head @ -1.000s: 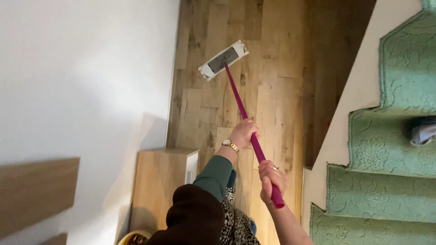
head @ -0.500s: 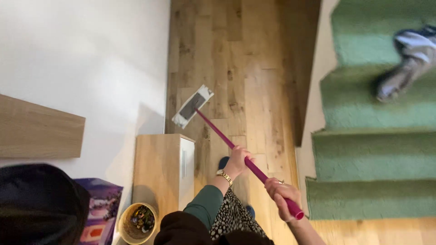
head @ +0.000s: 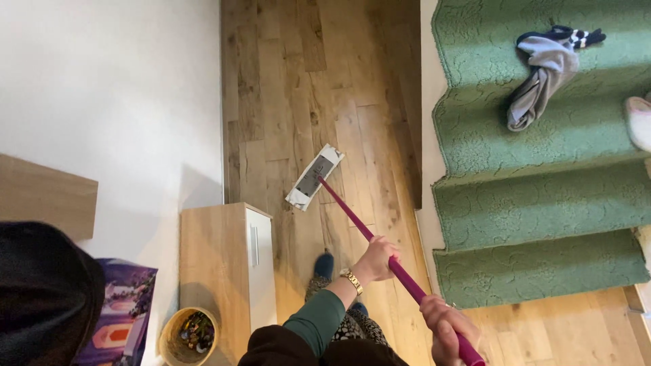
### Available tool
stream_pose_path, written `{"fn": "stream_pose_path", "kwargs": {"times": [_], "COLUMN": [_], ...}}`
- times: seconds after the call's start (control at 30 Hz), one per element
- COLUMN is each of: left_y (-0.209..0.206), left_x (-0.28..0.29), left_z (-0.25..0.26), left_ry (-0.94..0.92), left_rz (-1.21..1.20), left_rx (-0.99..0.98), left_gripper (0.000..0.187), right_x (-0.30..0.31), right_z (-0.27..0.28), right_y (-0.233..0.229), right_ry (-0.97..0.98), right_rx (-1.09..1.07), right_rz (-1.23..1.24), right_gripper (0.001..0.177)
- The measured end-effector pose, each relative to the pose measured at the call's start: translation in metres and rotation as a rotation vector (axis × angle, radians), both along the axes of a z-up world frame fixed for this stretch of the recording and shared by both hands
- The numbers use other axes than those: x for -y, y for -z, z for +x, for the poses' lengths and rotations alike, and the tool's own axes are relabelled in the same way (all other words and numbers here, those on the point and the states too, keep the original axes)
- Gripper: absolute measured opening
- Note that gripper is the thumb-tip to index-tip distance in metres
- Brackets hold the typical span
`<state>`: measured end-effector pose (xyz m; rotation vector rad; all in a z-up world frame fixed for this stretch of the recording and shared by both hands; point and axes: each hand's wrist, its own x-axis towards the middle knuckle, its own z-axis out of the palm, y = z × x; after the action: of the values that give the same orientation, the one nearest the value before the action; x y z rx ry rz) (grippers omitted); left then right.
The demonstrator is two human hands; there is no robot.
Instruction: The person wrings a white cloth in a bucket of soapy water, attaches it to a flat mop, and mops the wooden floor in a hallway and stair area. The person moves the mop back and forth across the floor, covering areas near a patterned rug and a green-carpeted staircase.
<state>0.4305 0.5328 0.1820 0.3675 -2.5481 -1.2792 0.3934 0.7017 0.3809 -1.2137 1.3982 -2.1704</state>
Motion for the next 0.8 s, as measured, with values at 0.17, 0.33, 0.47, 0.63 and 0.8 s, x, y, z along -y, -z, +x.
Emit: {"fn": "stream_pose_path", "kwargs": {"times": [0.17,0.33,0.47,0.63,0.8], "left_y": [0.023,0.089,0.094,0.095,0.115], "left_x": [0.064,0.153,0.228,0.287,0.273], "left_z": [0.007,0.044,0.057,0.048,0.049], "left_ry": [0.018,-0.162,-0.292,-0.328,-0.357], "left_rz": [-0.103,-0.21,-0.004,0.082,0.085], "left_rx": [0.168,0.207,0.062,0.08,0.121], "left_gripper": [0.028,0.033,0.047,0.048,0.064], "right_x": [0.041,0.137,0.239,0.324,0.293], "right_z": [0.011,0.047,0.049,0.027,0.013], "right_y": [0.072,0.155,0.167,0.199,0.183], "right_ry": [0.047,0.033,0.016,0.118,-0.17], "right_rx": [0.067,-0.17,0.781,0.112,-0.217], "right_rz": [0.149,-0.03,0.912,0.528,0.13], "right_gripper": [0.04,0.045,0.053,0.018,0.018]}}
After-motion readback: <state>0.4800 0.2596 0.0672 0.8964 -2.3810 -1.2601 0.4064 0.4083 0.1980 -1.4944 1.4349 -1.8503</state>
